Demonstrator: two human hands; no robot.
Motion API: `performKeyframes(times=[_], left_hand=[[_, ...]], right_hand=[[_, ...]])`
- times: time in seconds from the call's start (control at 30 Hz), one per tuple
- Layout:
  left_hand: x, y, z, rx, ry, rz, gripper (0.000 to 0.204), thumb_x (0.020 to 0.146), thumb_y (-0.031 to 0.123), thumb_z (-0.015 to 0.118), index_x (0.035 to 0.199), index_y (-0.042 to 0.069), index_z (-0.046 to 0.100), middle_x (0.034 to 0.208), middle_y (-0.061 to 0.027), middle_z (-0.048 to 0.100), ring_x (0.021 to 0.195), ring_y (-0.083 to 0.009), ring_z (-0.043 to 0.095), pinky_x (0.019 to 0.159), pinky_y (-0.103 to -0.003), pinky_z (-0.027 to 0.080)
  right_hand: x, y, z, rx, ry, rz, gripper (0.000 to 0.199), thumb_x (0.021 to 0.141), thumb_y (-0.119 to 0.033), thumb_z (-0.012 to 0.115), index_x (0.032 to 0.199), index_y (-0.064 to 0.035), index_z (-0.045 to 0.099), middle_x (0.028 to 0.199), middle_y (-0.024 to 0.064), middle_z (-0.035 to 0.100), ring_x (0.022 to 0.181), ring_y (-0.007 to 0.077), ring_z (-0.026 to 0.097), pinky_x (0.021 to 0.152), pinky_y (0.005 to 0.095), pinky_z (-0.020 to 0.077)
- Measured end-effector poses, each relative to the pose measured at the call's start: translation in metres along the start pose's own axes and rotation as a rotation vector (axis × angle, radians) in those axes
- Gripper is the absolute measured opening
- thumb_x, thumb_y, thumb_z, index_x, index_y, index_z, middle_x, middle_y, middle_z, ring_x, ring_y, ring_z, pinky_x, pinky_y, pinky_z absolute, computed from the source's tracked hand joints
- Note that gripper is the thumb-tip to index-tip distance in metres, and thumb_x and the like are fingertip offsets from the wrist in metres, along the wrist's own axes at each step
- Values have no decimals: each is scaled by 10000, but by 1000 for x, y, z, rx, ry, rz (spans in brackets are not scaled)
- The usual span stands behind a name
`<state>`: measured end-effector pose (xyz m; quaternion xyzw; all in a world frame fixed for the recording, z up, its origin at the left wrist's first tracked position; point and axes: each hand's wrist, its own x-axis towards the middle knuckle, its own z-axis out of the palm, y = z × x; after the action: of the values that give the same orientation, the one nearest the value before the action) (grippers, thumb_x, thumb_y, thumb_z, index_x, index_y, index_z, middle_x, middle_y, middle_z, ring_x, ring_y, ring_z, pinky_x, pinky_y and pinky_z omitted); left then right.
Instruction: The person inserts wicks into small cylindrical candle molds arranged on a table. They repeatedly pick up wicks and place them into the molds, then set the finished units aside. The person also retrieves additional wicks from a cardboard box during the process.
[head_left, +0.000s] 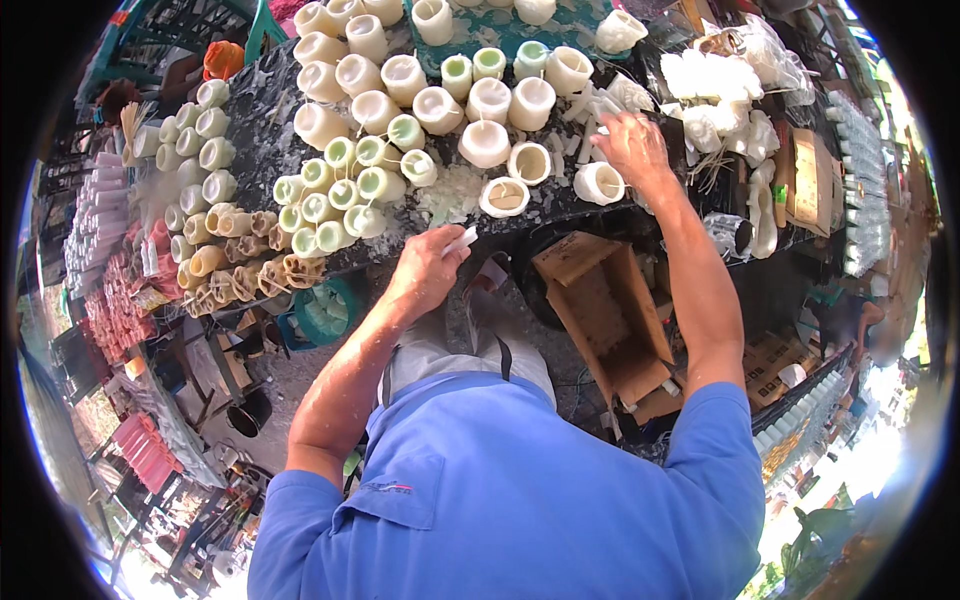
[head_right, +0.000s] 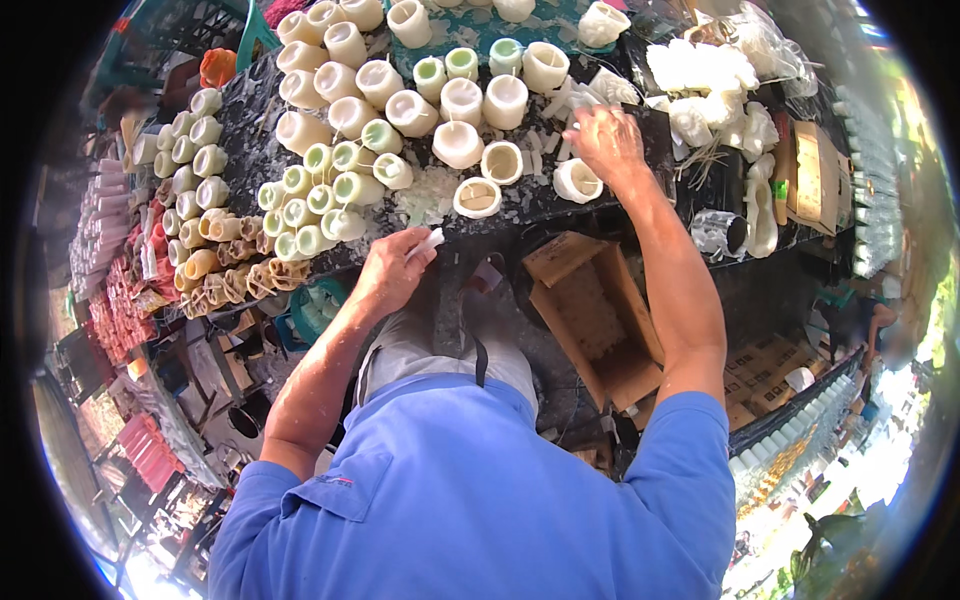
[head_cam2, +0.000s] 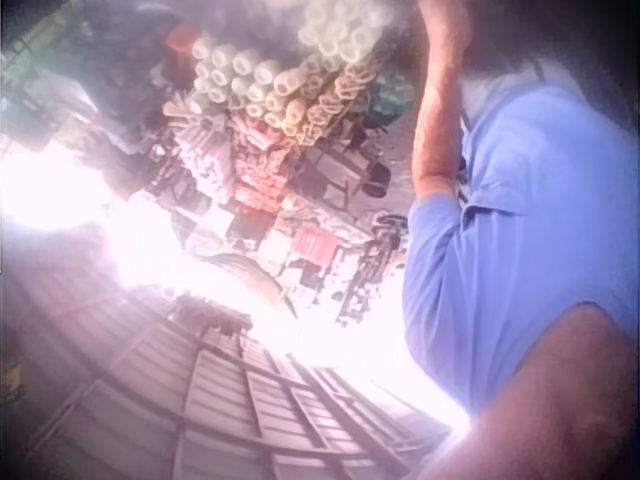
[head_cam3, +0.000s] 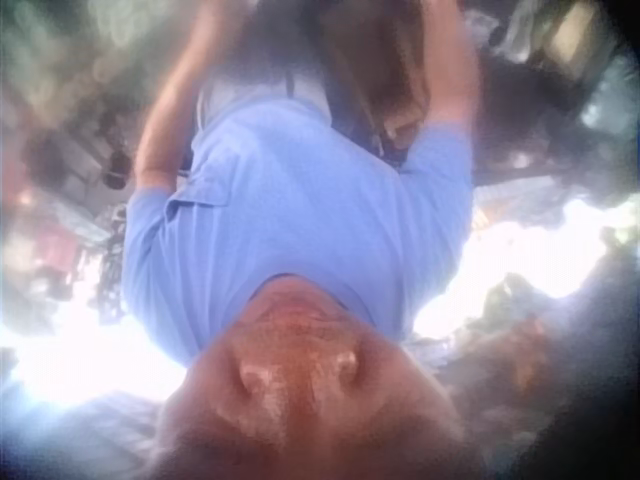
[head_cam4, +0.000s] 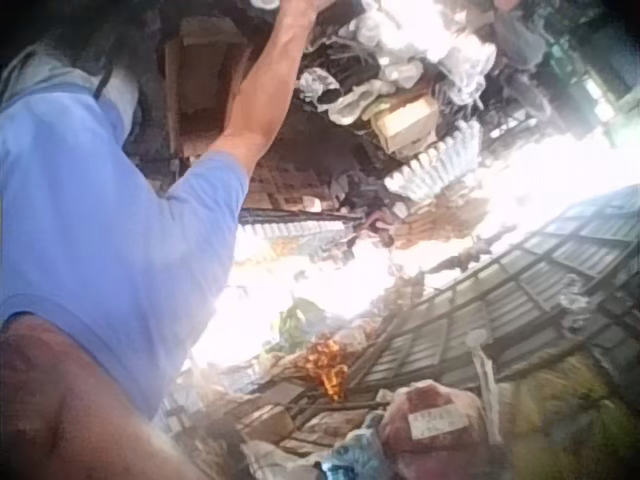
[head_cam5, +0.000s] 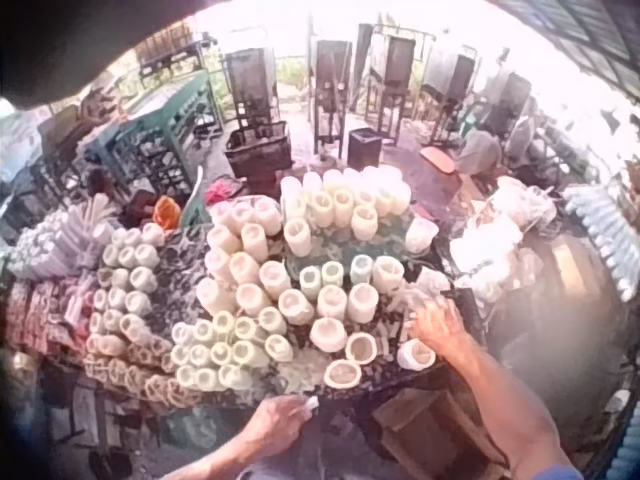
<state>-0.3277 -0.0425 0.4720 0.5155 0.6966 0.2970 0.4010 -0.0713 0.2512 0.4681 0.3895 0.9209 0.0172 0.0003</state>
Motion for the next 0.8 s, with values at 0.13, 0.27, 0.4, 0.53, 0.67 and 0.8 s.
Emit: performKeyframes(times=[0.13, 0.27, 0.4, 0.53, 0.67, 0.8], left_hand=[[-9, -2, -4, 143, -142, 116, 389, 900, -50, 702, 1282, 26, 694, 1080, -209, 694, 998, -438, 706, 891, -496, 581], [-11, 2, 6, -64, -91, 305, 311, 898, -30, 736, 1201, 18, 686, 997, -184, 710, 916, -426, 726, 778, -499, 601], [-2, -5, 14, -179, 16, 388, 316, 893, -17, 762, 1200, 3, 692, 1014, -181, 728, 887, -399, 735, 772, -465, 609], [5, -23, 21, -323, 30, 95, 380, 875, 31, 818, 1234, -14, 703, 1030, -149, 739, 836, -279, 732, 760, -381, 604], [35, -53, 30, -253, 98, -44, 386, 863, 34, 817, 1232, -30, 724, 999, -161, 707, 870, -322, 703, 797, -414, 579], [61, -65, 45, -253, 102, 6, 415, 877, 54, 804, 1275, -23, 717, 1040, -159, 719, 921, -320, 709, 840, -416, 576]], right_hand=[[-37, -66, -28, 314, 86, 40, 155, 948, -236, 789, 953, -86, 749, 990, 85, 749, 958, 314, 689, 890, 477, 546], [-100, -163, -47, 782, -72, -245, 272, 874, -83, 785, 1142, -39, 782, 1041, 110, 761, 984, 316, 692, 908, 433, 564], [-120, -197, -39, 703, 4, -75, 180, 879, -45, 781, 1057, -34, 752, 949, 105, 719, 909, 322, 678, 803, 424, 570], [-115, -187, -36, 532, 15, 66, 139, 879, -73, 801, 1004, -52, 742, 937, 95, 684, 910, 327, 665, 797, 448, 566], [-93, -155, -33, 323, 34, 129, 102, 907, -95, 787, 960, -84, 700, 939, 96, 582, 921, 335, 633, 772, 468, 555], [-67, -149, -14, 199, -34, -16, 98, 929, -113, 730, 906, -34, 677, 921, 110, 585, 908, 318, 647, 747, 440, 577]])
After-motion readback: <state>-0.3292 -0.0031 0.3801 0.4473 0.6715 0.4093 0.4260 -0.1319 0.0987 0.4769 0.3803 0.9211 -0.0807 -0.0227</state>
